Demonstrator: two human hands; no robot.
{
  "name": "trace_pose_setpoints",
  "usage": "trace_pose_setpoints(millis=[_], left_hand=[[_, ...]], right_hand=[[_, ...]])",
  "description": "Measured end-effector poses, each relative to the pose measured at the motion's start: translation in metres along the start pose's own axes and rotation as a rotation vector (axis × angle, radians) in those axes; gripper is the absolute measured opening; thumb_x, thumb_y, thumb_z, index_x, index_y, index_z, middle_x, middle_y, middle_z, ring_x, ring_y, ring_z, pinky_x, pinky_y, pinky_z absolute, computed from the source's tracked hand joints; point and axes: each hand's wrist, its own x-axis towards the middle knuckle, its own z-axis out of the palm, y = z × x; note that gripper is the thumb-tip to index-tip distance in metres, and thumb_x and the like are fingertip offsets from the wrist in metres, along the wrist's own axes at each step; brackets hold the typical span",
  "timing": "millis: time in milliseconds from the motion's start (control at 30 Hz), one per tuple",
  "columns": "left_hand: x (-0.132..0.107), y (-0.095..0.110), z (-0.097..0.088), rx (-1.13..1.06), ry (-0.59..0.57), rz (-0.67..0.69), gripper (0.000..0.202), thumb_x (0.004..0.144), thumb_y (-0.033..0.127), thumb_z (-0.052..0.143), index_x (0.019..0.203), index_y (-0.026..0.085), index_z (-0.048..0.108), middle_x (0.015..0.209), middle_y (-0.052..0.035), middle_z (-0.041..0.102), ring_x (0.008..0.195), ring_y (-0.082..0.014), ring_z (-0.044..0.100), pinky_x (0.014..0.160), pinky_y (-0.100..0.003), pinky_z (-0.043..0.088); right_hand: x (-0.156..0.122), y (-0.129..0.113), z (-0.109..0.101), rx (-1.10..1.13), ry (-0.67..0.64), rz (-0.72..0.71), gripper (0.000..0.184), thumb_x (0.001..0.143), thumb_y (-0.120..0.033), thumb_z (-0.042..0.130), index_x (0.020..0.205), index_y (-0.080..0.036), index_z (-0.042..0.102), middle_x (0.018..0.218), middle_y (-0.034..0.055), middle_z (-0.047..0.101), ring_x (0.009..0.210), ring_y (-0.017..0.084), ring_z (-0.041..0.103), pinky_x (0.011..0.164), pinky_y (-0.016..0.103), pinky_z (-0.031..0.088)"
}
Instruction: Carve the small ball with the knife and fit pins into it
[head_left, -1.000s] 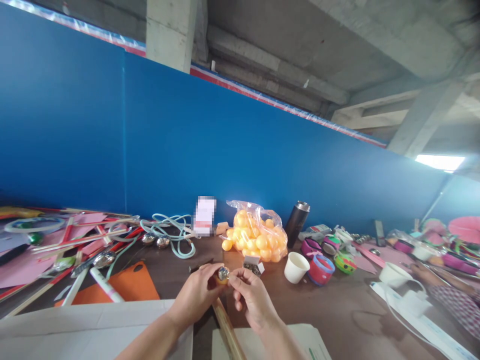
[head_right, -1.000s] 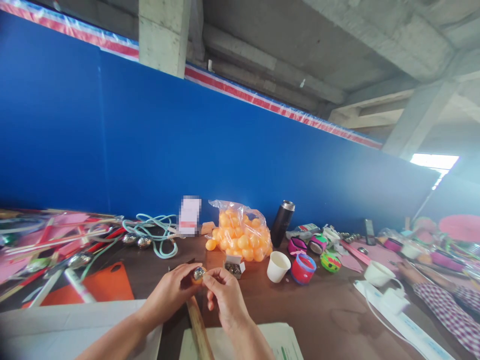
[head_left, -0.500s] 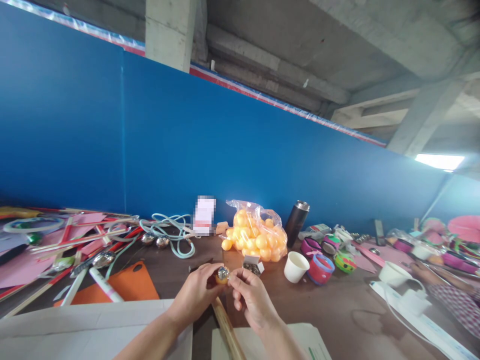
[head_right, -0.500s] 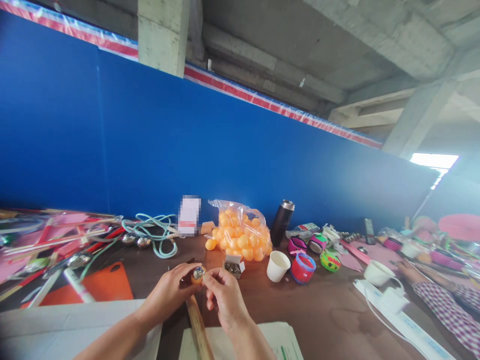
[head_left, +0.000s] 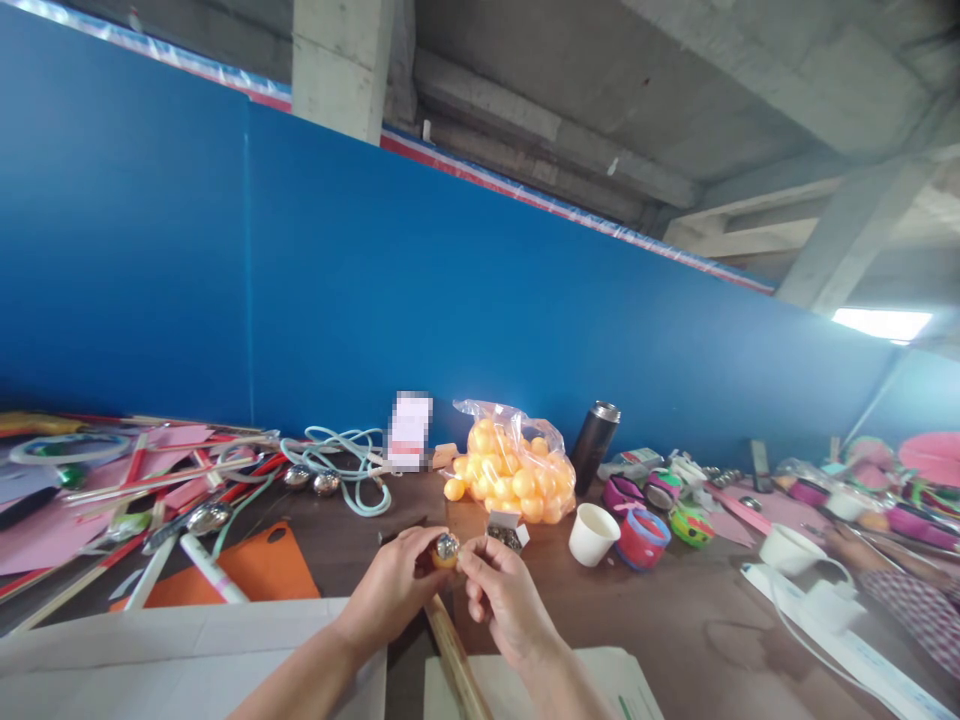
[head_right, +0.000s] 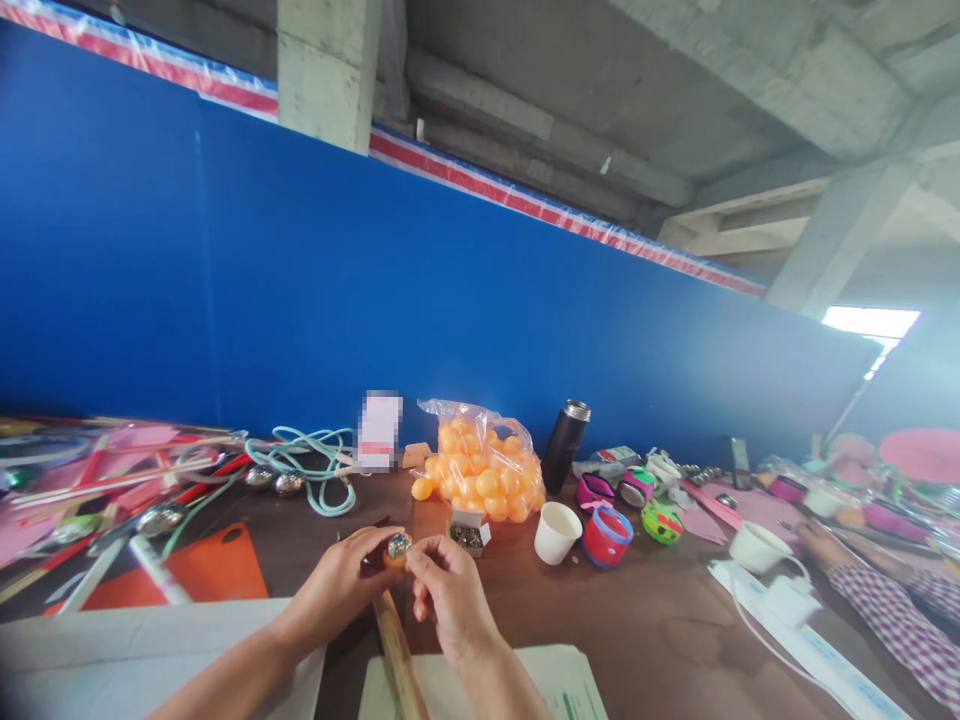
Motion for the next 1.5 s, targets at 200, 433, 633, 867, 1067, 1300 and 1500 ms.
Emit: trace_pose_setpoints(millis=[200, 433, 633, 867, 1067, 1300, 1500], left_hand=[[-0.0003, -0.0014, 0.0003, 0.009, 0.009, -0.004, 0.028, 0.068, 0.018, 0.055, 0.094, 0.024, 0.063, 0.087, -0.0012, 0.065, 0.079, -0.0158, 0.057, 0.072, -0.024, 0.042], [0.0003, -0.0013, 0.0004, 0.033, 0.002, 0.003, 0.028, 0.068, 0.021, 0.056, 0.095, 0.024, 0.062, 0.087, -0.0013, 0.065, 0.079, -0.0162, 0.057, 0.072, -0.024, 0.041], [-0.0004, 0.0001, -0.0002, 0.024, -0.004, 0.000, 0.027, 0.068, 0.023, 0.058, 0.095, 0.024, 0.062, 0.087, -0.0001, 0.065, 0.079, -0.0153, 0.056, 0.071, -0.024, 0.040], [0.0000, 0.0005, -0.0003, 0.036, -0.021, -0.004, 0.026, 0.069, 0.027, 0.058, 0.094, 0.024, 0.063, 0.084, 0.0000, 0.065, 0.077, -0.0152, 0.056, 0.069, -0.023, 0.039], [0.0000, 0.0007, -0.0002, 0.027, -0.022, -0.003, 0.025, 0.068, 0.026, 0.059, 0.093, 0.023, 0.063, 0.085, -0.0006, 0.065, 0.077, -0.0153, 0.056, 0.070, -0.023, 0.038], [0.0003, 0.0005, -0.0001, 0.034, -0.028, -0.011, 0.027, 0.068, 0.028, 0.059, 0.094, 0.023, 0.063, 0.085, -0.0011, 0.065, 0.077, -0.0157, 0.056, 0.069, -0.024, 0.038], [0.0011, -0.0020, 0.0004, 0.048, -0.021, -0.006, 0.025, 0.066, 0.029, 0.061, 0.090, 0.023, 0.063, 0.083, -0.0001, 0.064, 0.076, -0.0156, 0.055, 0.068, -0.024, 0.037]], right_hand=[[0.0003, 0.0014, 0.0013, -0.019, 0.015, -0.020, 0.028, 0.073, -0.042, 0.064, 0.075, -0.016, 0.053, 0.047, -0.0084, 0.046, 0.034, 0.002, 0.035, 0.034, 0.015, 0.026], [-0.0003, 0.0016, 0.0022, -0.032, 0.010, -0.039, 0.026, 0.075, -0.039, 0.062, 0.076, -0.016, 0.052, 0.047, -0.0084, 0.046, 0.035, 0.002, 0.035, 0.035, 0.015, 0.027], [-0.0006, 0.0004, 0.0006, -0.028, -0.018, -0.033, 0.026, 0.075, -0.039, 0.062, 0.075, -0.016, 0.053, 0.049, -0.0080, 0.045, 0.037, 0.003, 0.035, 0.035, 0.015, 0.028], [0.0011, -0.0003, -0.0015, -0.056, -0.023, -0.035, 0.024, 0.076, -0.037, 0.062, 0.073, -0.015, 0.054, 0.048, -0.0079, 0.045, 0.035, 0.002, 0.035, 0.035, 0.015, 0.026], [0.0010, 0.0004, -0.0017, -0.062, -0.034, -0.031, 0.024, 0.076, -0.037, 0.062, 0.073, -0.015, 0.053, 0.051, -0.0071, 0.046, 0.037, 0.002, 0.034, 0.034, 0.015, 0.027], [0.0011, 0.0030, -0.0013, -0.091, -0.008, -0.049, 0.024, 0.076, -0.038, 0.061, 0.075, -0.016, 0.052, 0.050, -0.0077, 0.046, 0.036, 0.003, 0.036, 0.035, 0.015, 0.027], [0.0010, 0.0017, 0.0003, -0.144, 0.012, -0.062, 0.024, 0.077, -0.038, 0.060, 0.075, -0.015, 0.052, 0.044, -0.0089, 0.046, 0.033, 0.003, 0.036, 0.034, 0.014, 0.027]])
